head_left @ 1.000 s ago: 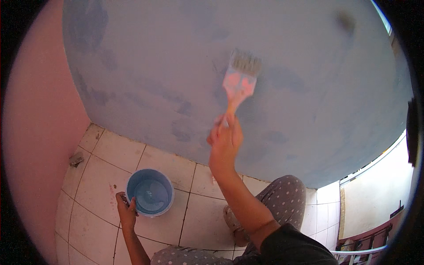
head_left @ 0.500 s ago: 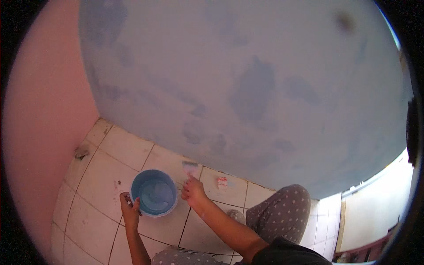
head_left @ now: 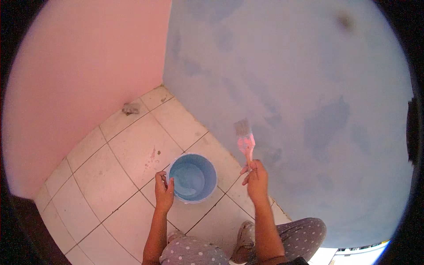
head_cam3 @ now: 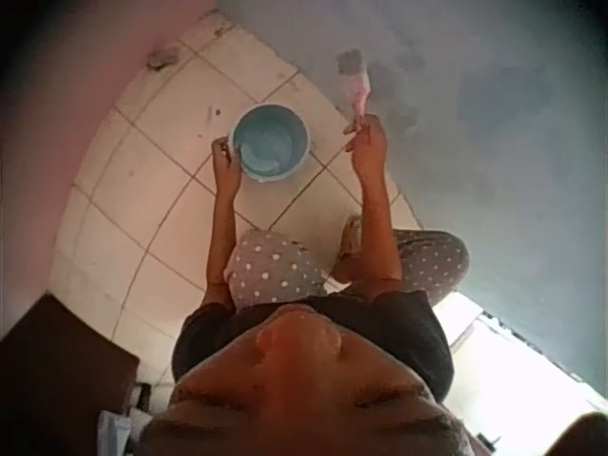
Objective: Apply blue paint to a wall using a paintbrush and a paint bucket.
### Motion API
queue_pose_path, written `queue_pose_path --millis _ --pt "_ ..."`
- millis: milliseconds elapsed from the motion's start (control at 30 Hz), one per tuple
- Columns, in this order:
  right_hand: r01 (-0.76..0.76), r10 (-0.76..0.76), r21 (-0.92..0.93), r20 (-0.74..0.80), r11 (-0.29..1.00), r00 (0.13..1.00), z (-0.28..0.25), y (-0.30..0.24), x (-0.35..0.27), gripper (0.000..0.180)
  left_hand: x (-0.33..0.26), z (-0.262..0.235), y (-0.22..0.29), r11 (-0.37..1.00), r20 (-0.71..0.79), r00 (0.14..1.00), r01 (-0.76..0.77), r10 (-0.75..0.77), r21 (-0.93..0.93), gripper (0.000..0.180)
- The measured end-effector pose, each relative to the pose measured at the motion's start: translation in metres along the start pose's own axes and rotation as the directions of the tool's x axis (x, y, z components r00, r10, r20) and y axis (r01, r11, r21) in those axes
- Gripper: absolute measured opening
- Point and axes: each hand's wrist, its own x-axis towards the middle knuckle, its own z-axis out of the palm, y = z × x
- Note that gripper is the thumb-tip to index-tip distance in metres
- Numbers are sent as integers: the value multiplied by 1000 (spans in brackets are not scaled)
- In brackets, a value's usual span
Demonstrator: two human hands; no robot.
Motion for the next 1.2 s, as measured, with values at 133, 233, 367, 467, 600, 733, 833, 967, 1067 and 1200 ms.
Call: queue_pose_path --millis 133,233,367,467,600,733,833,967,1067,1200 --pt "28 18 -147 299 989 954 -7 -35 -2 12 -14 -8 0 989 -122 986 99 -112 -110 30" --pt "299 -42 -428 516 853 856 1 -44 -2 18 -24 -14 -2 974 -184 974 95 -134 -207 29" --pt "644 -178 -475 706 599 686 60 -50 -11 23 -34 -19 -4 970 -251 960 65 -125 -233 28" --pt "757 -252 -467 748 457 614 116 -28 -12 25 -35 -18 2 926 -187 954 161 -234 -341 28" --pt "858 -202 -424 849 288 488 188 31 -13 20 -35 -23 6 932 -159 966 144 -205 -332 27" --pt "929 -83 -282 947 241 309 199 53 -17 14 -38 -23 5 931 -118 966 181 -228 -316 27" --pt "892 19 -322 943 316 333 198 34 -15 11 -43 -34 -4 952 -94 979 149 -180 -266 31" --pt "840 63 -330 939 431 337 184 39 19 7 -42 -29 5 974 -59 983 164 -175 -156 35" --pt "767 64 -301 944 567 323 176 19 16 7 -43 -35 7 984 -34 990 130 -135 -119 40" --pt "764 -181 -461 791 452 585 185 29 -10 11 -41 -34 9 978 -6 988 149 -152 -148 37"
